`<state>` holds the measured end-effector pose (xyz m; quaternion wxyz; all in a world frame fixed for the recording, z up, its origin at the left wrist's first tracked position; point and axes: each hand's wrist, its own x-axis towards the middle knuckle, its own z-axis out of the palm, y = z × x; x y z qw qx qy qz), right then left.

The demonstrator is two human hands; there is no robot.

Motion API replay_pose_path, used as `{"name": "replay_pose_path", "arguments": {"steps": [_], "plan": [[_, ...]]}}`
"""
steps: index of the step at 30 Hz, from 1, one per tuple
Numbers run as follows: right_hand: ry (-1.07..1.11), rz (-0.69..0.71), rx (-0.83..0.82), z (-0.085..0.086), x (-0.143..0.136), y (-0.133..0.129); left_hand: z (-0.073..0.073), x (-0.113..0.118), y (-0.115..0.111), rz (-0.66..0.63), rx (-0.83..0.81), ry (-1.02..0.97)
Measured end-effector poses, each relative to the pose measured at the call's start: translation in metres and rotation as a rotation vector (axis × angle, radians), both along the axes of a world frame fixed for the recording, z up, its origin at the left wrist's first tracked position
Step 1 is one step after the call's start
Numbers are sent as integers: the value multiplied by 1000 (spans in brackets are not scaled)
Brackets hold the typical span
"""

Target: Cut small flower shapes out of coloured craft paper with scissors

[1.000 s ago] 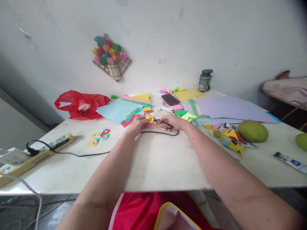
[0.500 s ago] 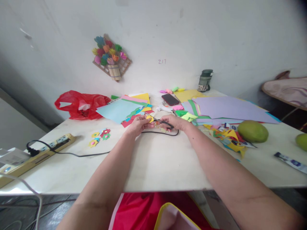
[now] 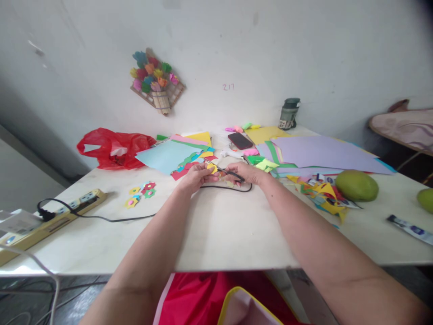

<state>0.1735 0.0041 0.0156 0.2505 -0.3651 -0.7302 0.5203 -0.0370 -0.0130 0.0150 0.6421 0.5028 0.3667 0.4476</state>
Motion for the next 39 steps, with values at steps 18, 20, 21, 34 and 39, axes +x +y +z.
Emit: {"name": "replay_pose_path", "arguments": {"steps": [18, 20, 21, 34, 39], "plan": [[-6, 11, 13, -3, 1, 4, -3, 0, 5, 30, 42, 20], [-4, 10, 5, -3, 1, 4, -4, -1, 6, 22, 50, 17], [-3, 7, 2, -2, 1, 3, -5, -2, 6, 17, 54, 17], [-52, -24, -16, 8, 0, -7, -7, -3, 7, -37, 55, 24], [-24, -14, -21, 6, 0, -5, -8, -4, 7, -35, 55, 16]]}}
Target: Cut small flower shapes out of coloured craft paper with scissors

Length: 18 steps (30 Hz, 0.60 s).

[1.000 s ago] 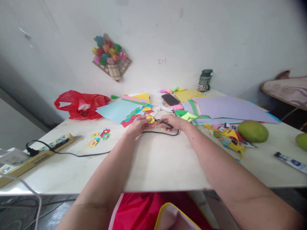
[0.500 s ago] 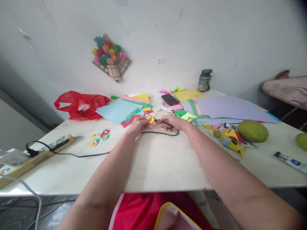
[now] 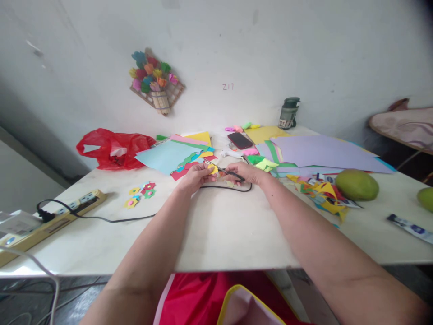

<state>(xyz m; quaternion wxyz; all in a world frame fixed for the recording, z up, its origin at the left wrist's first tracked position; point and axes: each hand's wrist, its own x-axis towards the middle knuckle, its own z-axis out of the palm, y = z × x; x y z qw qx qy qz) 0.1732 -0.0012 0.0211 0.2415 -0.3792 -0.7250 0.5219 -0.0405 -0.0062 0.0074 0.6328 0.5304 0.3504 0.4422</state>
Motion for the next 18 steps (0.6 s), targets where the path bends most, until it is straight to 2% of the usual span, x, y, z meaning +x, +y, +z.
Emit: {"name": "replay_pose_path", "arguments": {"steps": [18], "plan": [[38, -35, 21, -1, -3, 1, 8, 8, -7, 88, -72, -26]]}}
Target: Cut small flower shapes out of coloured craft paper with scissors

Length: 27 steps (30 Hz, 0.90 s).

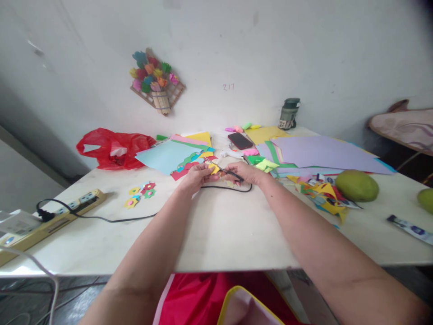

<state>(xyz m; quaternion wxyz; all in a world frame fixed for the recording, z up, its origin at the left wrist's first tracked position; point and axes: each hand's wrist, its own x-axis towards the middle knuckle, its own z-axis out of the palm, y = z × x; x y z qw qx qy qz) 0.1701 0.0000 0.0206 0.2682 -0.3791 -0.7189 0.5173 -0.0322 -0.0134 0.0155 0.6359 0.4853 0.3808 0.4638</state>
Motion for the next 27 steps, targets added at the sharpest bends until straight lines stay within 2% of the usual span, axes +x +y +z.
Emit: {"name": "replay_pose_path", "arguments": {"steps": [5, 10, 21, 27], "plan": [[-4, 15, 36, -6, 1, 6, 2, 3, -2, -5, 1, -15], [-16, 17, 46, -7, 1, 7, -3, 1, 1, -19, -1, -27], [-48, -29, 9, 10, -6, -10, -3, 5, 0, 2, 4, -50], [-100, -59, 13, 12, -7, -11, -4, 6, 1, 54, 21, -43]]}}
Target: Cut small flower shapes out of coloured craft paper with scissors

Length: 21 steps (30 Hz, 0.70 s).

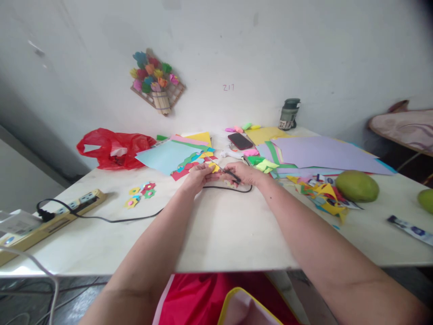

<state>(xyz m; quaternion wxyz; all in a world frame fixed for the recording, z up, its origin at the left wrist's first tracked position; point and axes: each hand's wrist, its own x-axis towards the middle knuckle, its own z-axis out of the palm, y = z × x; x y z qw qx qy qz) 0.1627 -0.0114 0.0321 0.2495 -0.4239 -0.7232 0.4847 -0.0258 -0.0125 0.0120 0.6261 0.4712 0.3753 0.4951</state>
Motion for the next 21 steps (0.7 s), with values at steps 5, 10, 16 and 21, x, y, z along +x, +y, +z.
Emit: {"name": "replay_pose_path", "arguments": {"steps": [5, 10, 16, 21], "plan": [[-14, -93, 25, 5, 1, -3, 0, -1, 1, 37, 52, 44], [16, -131, 25, 7, 3, -3, 2, -1, 0, 19, 81, 52], [58, -118, 11, 7, 4, -3, 4, -2, -1, -3, 71, 34], [53, -56, 14, 2, 6, 0, 6, -3, -3, -46, 36, 61]]}}
